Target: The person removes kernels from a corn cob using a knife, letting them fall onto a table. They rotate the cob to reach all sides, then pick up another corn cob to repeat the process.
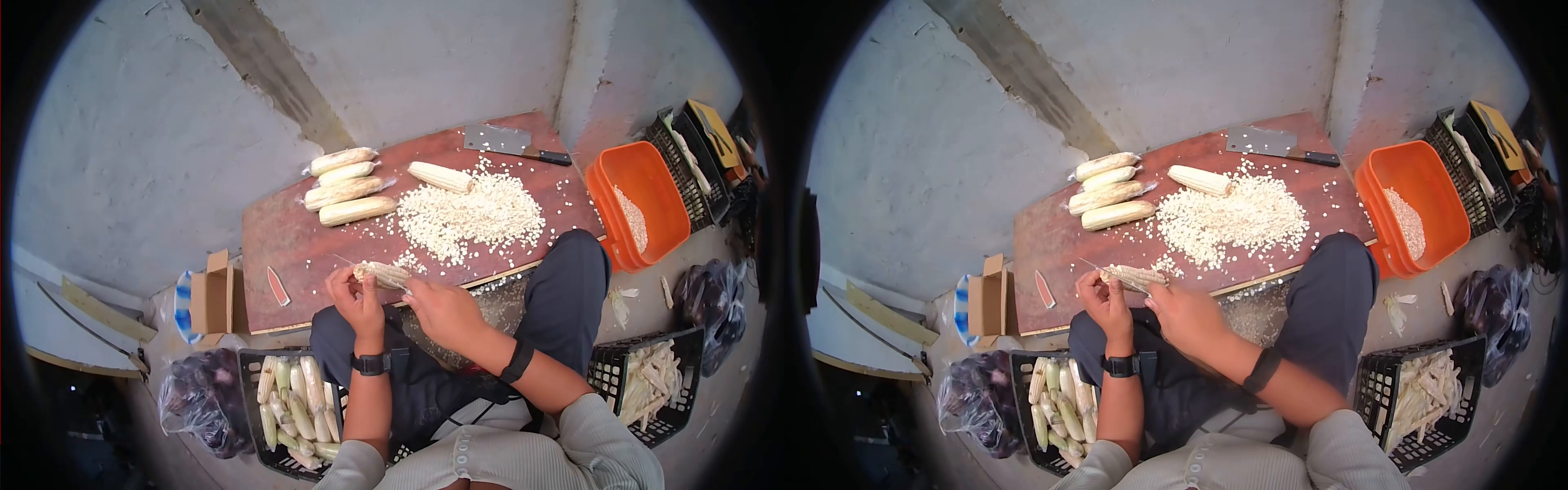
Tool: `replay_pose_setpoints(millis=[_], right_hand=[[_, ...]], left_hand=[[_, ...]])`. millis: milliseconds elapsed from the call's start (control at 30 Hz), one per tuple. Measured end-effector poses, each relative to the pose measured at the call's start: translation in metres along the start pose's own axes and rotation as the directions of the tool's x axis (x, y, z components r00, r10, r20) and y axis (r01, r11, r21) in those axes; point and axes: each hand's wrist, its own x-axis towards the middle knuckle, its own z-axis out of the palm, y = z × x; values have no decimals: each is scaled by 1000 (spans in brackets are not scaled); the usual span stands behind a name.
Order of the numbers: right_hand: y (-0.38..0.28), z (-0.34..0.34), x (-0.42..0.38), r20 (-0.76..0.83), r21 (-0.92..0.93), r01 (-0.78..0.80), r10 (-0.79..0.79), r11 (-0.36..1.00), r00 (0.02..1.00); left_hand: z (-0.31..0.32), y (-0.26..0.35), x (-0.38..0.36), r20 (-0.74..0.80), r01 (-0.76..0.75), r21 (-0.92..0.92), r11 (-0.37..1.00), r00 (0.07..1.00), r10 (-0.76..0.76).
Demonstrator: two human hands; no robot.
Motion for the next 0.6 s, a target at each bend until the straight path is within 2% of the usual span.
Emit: replay_pose_setpoints(millis=[267, 367, 600], right_hand=[[7, 10, -4, 7, -150, -27, 28, 988, 1000], [7, 13, 4, 39, -143, -14, 20, 990, 999], [-3, 20, 20, 49, -133, -9, 16, 991, 999]], left_hand=[[8, 5, 1, -49, -47, 25, 999, 998, 48], [8, 5, 2, -74, -16, 31, 999, 997, 18], [5, 6, 4, -36, -57, 131, 990, 997, 62]])
